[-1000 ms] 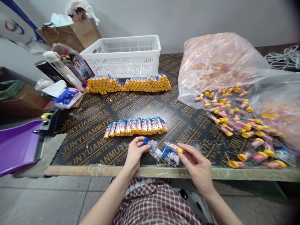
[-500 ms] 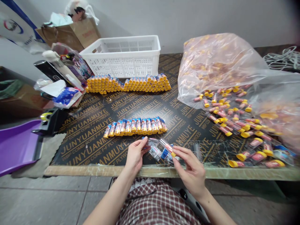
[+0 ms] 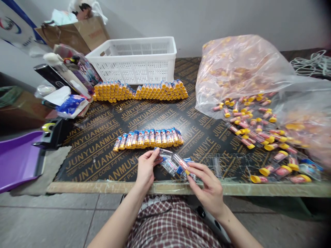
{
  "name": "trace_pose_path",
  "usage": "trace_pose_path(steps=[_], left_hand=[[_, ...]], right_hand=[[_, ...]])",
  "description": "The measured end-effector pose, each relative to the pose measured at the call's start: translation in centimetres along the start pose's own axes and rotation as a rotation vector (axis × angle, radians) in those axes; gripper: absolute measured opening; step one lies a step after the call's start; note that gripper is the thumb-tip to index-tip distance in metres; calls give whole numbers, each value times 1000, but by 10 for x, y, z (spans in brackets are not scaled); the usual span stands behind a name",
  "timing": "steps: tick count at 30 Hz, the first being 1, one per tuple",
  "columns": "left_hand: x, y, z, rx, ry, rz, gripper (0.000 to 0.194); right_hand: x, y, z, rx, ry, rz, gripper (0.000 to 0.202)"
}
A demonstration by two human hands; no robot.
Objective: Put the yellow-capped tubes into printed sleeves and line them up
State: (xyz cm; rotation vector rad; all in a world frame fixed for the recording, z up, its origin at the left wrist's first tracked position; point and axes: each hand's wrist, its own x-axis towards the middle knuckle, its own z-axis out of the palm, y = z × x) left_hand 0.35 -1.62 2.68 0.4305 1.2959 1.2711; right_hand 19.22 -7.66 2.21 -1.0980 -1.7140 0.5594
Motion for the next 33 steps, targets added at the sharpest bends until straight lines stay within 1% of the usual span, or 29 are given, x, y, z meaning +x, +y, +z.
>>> trace_pose_path(steps=[7, 12, 14, 17, 21, 22, 24, 27, 30, 33], left_hand=[[-1, -7, 0, -19, 17, -22, 33], [-2, -11, 1, -42, 24, -18, 34], [-4, -11, 2, -42, -18, -14, 34], [-10, -9, 6, -43, -131, -47, 32], [-20, -6, 13, -39, -246, -139, 41], [-22, -5, 14, -27, -279, -165, 42], [-26, -5, 15, 18, -356, -224, 40], [-33, -8, 16, 98, -443, -309, 35], [-37, -12, 16, 120, -474, -347, 32], [-39, -15, 16, 114, -484, -358, 32]], right_hand=[[7, -6, 4, -68, 50, -49, 49], [4, -7, 8, -26, -15, -62, 44], [2, -6, 9, 4, -40, -41, 41], [-1, -2, 8, 48, -91, 16, 38], [-1, 5, 8, 45, -128, 19, 41], [-1, 6, 8, 26, -130, 16, 45], [1, 8, 8, -4, -148, 16, 58], [5, 9, 6, 35, -228, 19, 77], [7, 9, 4, 116, -322, 15, 83], [4, 11, 5, 166, -333, 23, 85]])
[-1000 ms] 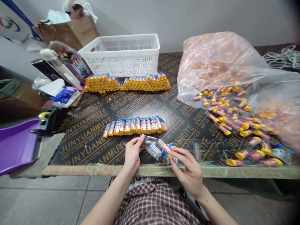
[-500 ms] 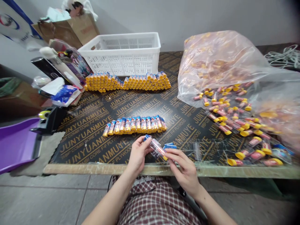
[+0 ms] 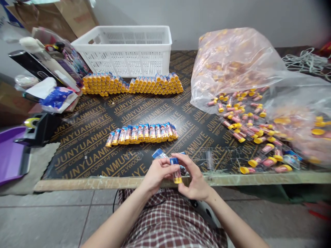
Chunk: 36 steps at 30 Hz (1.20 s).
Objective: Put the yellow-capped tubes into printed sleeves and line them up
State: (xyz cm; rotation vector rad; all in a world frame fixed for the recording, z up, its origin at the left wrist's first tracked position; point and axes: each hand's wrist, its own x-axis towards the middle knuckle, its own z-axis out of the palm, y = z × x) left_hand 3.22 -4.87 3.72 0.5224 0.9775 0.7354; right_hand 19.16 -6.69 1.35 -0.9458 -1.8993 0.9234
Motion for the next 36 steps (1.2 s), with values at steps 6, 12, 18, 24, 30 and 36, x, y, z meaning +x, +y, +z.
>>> trace_pose_path(steps=[6, 12, 18, 24, 30, 36], left_hand=[[0, -2, 0, -3, 5, 7, 33], [0, -4, 3, 9, 15, 15, 34], [20, 39, -1, 310, 72, 264, 26], [66, 100, -6, 1028, 436, 597, 46], [89, 113, 1, 1435, 435, 537, 45], [71, 116, 13, 1510, 544, 602, 51]], right_hand=[[-4, 4, 6, 60, 62, 13, 88], [-1, -1, 6, 85, 64, 2, 89], [-2, 8, -45, -184, 153, 127, 87], [-22, 58, -132, -643, 569, 309, 51], [-21, 85, -169, -837, 560, 285, 44], [21, 108, -205, -1145, 406, 558, 62]])
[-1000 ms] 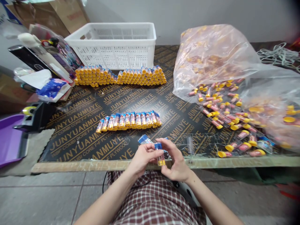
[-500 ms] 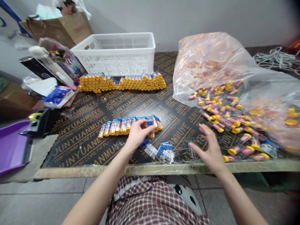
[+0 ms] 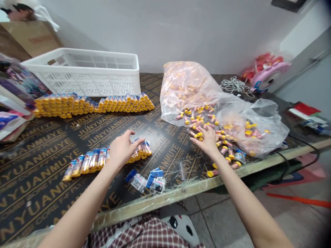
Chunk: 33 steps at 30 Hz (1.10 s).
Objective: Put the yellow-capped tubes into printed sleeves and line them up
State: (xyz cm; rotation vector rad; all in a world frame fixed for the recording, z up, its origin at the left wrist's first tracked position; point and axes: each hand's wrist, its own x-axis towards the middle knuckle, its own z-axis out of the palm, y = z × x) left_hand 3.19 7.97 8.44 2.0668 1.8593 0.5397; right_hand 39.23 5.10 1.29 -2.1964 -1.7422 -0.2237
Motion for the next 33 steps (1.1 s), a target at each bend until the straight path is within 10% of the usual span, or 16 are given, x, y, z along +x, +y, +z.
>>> trace_pose_path(steps=[11, 24, 33], left_hand=[[-103, -63, 37, -53, -136, -176, 39], [-103, -71, 41, -259, -98, -209, 24], [-107, -59, 46, -501, -121, -238, 15]], right_hand=[[48, -4, 28, -132, -194, -46, 46], [-47, -26, -1, -27, -263, -221, 19], [-67, -48, -15, 250, -173, -307, 15]])
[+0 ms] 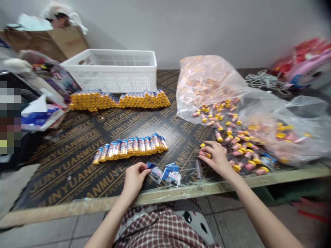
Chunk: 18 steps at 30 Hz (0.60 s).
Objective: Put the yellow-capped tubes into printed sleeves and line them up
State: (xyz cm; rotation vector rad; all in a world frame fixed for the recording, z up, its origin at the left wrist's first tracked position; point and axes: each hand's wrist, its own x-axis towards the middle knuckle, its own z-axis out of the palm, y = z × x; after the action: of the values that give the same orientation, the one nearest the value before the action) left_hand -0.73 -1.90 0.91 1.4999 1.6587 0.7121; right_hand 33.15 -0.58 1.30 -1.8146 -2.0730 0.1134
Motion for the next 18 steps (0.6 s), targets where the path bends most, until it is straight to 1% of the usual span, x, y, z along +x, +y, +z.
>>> trace_pose_path(steps=[2, 4, 5, 7, 10, 12, 13, 15, 17, 18], left_hand=[[0, 0, 2, 76, -12, 44, 12], [-1, -1, 3, 138, -1, 95, 12], [-2, -2, 4, 164, 10, 116, 11], [-3, -2, 5, 218, 39, 162, 8], [-6, 0, 6, 235, 107, 224, 8], [-7, 2, 5, 101, 125, 185, 8], [-7, 4, 5, -21, 116, 125, 8], [-7, 7, 5, -337, 77, -49, 13], [-7, 12, 4, -654, 45, -213, 22], [-7, 14, 4, -778, 30, -275, 27]], right_hand=[[-1, -16, -1, 232, 30, 18, 19], [-4, -36, 0, 456, -19, 55, 22], [-7, -48, 1, 524, -54, 67, 22], [-13, -69, 5, 596, -79, 56, 21], [-22, -94, 13, 667, -8, 64, 19], [-27, -106, 17, 717, 62, 116, 17], [-29, -110, 17, 745, 92, 135, 16], [-34, -118, 16, 806, 121, 138, 14], [-40, -125, 15, 853, 113, 121, 16], [-43, -128, 14, 861, 106, 115, 18]])
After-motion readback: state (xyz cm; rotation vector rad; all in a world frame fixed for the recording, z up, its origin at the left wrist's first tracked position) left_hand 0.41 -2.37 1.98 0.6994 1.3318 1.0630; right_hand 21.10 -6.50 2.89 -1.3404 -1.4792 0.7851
